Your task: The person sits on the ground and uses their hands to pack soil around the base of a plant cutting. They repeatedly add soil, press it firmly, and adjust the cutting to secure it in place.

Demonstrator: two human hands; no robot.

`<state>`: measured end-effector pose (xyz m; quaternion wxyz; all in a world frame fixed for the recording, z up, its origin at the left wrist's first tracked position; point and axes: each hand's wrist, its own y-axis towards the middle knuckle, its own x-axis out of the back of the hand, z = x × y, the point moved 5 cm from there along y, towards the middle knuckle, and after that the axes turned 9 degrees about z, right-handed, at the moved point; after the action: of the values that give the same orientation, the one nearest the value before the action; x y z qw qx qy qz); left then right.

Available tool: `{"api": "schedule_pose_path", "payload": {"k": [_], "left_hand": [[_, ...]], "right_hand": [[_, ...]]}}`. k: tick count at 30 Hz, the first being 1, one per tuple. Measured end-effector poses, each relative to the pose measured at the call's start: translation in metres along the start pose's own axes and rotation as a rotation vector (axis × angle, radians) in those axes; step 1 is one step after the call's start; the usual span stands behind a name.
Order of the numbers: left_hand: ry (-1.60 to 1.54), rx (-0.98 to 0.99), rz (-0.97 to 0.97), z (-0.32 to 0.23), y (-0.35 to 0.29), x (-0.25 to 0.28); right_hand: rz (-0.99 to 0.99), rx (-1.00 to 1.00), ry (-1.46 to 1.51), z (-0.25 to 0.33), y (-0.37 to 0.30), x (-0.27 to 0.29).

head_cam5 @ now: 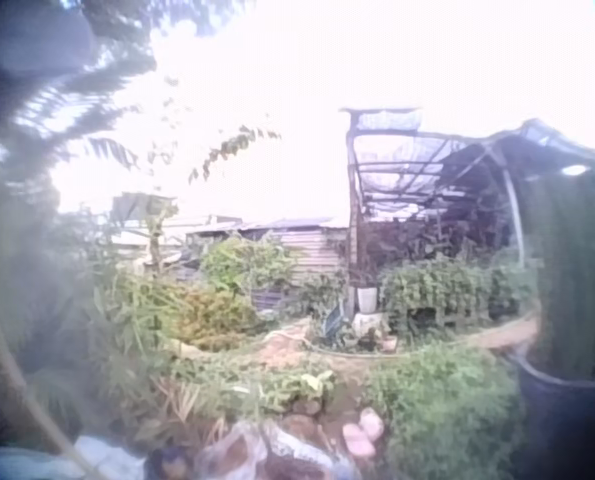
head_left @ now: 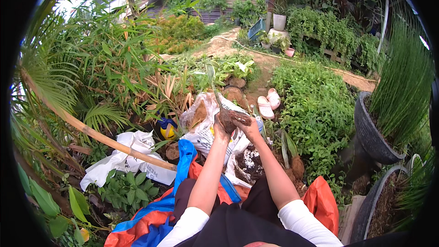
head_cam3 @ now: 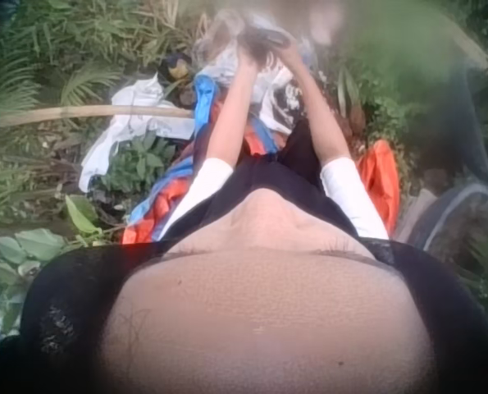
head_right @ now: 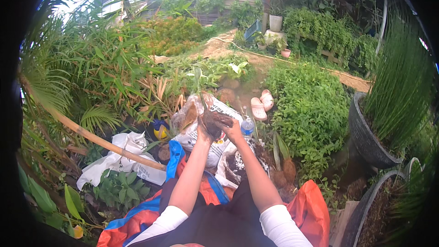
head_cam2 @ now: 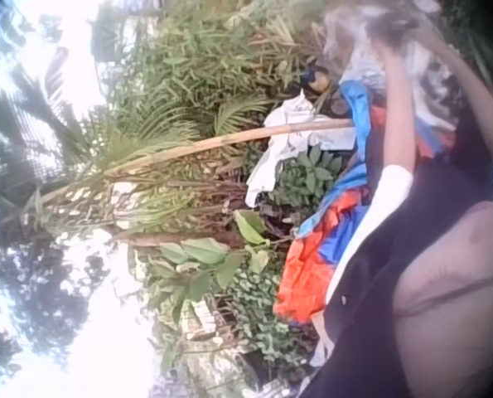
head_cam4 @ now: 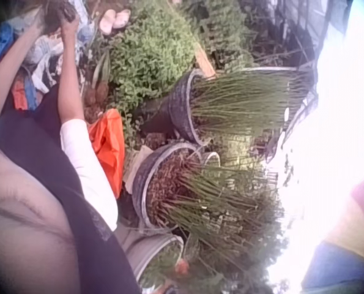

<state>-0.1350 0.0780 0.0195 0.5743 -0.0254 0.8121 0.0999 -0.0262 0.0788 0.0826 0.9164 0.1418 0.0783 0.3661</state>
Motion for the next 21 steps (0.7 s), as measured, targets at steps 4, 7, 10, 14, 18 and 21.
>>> {"api": "schedule_pose_path", "payload": {"k": [4,7,10,14,18,21], "left_hand": [[0.027,0.001,0.018,0.002,-0.002,-0.003],[0.020,0.010,0.029,0.001,-0.003,-0.005],[0.031,0.016,0.103,-0.001,-0.005,-0.009],[0.078,-0.008,-0.034,-0.002,-0.010,-0.001],[0.113,0.031,0.013,0.000,-0.004,-0.006],[0.071,0.015,0.006,-0.004,0.016,-0.010]], "right_hand": [[-0.063,0.107,-0.207,0.003,-0.001,-0.001],[-0.094,0.085,-0.102,-0.002,0.000,-0.002],[0.007,0.162,-0.091,-0.001,0.002,-0.006],[-0.062,0.266,-0.639,0.005,-0.003,-0.010],[-0.259,0.220,-0.100,-0.003,0.001,-0.006],[-0.233,0.198,-0.233,-0.007,0.029,-0.012]]}}
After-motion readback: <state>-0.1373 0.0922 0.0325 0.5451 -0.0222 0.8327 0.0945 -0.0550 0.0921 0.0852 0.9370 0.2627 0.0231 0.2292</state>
